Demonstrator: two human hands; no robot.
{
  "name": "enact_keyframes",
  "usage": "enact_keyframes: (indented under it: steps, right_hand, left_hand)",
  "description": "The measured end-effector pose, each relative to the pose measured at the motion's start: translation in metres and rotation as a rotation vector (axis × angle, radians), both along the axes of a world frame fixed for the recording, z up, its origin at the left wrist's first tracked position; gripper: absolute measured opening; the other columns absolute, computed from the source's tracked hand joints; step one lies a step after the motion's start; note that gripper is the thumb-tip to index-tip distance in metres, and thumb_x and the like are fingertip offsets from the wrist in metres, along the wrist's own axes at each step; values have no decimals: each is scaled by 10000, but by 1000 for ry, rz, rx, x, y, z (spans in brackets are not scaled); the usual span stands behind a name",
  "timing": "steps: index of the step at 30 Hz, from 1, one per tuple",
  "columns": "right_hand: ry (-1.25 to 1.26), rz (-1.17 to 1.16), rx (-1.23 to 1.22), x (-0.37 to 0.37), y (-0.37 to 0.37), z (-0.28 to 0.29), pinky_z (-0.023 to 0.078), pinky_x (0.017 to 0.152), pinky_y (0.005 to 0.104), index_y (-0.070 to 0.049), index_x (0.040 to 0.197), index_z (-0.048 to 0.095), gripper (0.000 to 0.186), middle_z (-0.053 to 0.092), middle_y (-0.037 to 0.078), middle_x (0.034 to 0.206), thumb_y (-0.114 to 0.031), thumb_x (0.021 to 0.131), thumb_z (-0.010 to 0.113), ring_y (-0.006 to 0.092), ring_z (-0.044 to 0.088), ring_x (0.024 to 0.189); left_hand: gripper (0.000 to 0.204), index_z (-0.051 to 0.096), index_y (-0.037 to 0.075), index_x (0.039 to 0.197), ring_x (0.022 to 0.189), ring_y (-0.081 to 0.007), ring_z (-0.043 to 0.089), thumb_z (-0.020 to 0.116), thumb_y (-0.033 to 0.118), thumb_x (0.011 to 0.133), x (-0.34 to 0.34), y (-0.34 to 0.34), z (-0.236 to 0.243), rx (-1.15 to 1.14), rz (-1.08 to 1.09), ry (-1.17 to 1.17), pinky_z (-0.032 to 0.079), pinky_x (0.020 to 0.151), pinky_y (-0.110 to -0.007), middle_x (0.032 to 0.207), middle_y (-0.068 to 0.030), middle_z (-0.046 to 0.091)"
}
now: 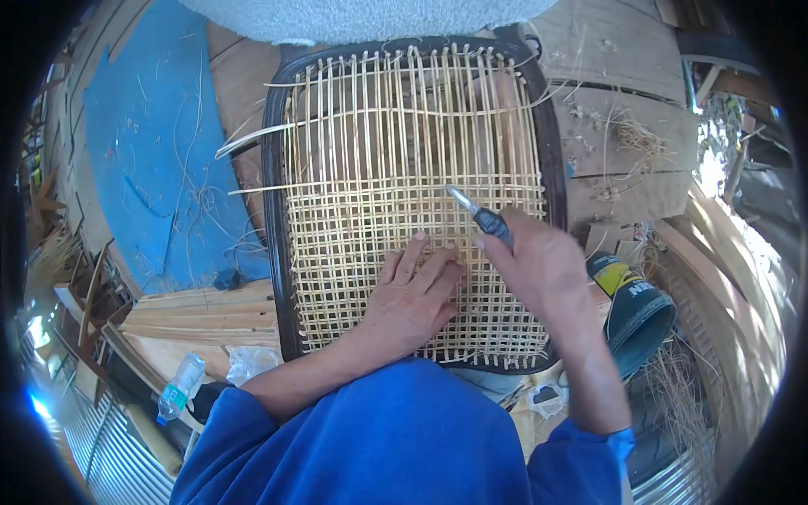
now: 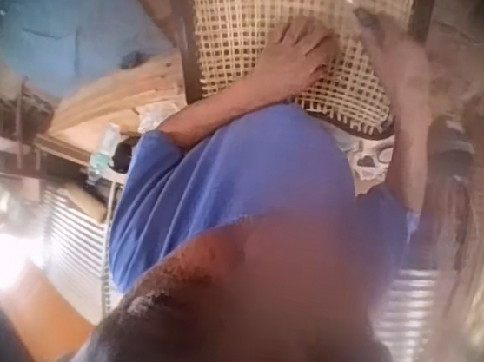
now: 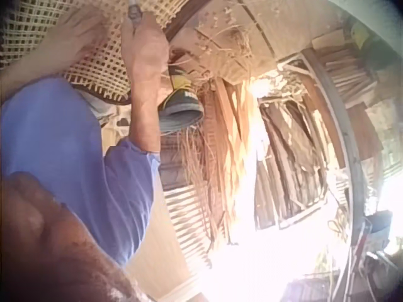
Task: Weaving and trimming cane material to reupholster a chair seat.
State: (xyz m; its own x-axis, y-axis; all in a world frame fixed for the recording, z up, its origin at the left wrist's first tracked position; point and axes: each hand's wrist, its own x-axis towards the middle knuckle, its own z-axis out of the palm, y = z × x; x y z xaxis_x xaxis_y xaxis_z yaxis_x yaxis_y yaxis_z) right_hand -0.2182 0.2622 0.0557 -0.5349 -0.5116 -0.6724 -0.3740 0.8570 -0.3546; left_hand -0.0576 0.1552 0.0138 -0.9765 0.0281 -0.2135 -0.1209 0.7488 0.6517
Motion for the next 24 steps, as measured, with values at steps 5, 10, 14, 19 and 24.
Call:
enact_keyframes:
  steps: [5,10,14,19,24]
  right_hand:
    - [22,-475,-152,54,25,5,457,660,382,-44,997,536,278,586,176,805,-214,786,595,345,582,743]
    - [106,-599,-393,76,27,20,452,714,356,-30,1113,503,353,583,174,886,-172,799,578,301,584,800]
    - [6,-444,-539,97,10,16,446,783,389,-8,1191,442,445,555,206,1004,-182,803,570,350,566,894]
    - [-202,-94,-649,129,-24,9,462,777,363,-42,1098,529,334,577,160,954,-163,792,587,300,576,882]
    - [36,-80,-800,79,-103,-16,445,811,344,-31,1063,560,268,596,145,978,-182,842,544,281,574,902]
  left_hand:
    - [568,478,49,1168,1228,-345,282,674,249,674,0,-1,5,4,-9,-5,251,977,-477,1239,-94,408]
    - [561,449,8,1191,1199,-357,329,640,217,707,-5,-6,19,65,12,-38,282,981,-467,1231,-136,419]
    - [424,446,1,1176,1146,-271,419,547,251,848,21,-17,19,758,415,-74,357,953,-406,1234,-152,420]
    - [334,473,-1,1112,1040,-195,505,414,272,928,44,-41,32,1352,906,-253,424,887,-324,1118,-126,513]
    - [307,519,18,994,504,-143,532,413,297,925,81,-110,52,1124,1290,94,451,459,-259,769,-84,572]
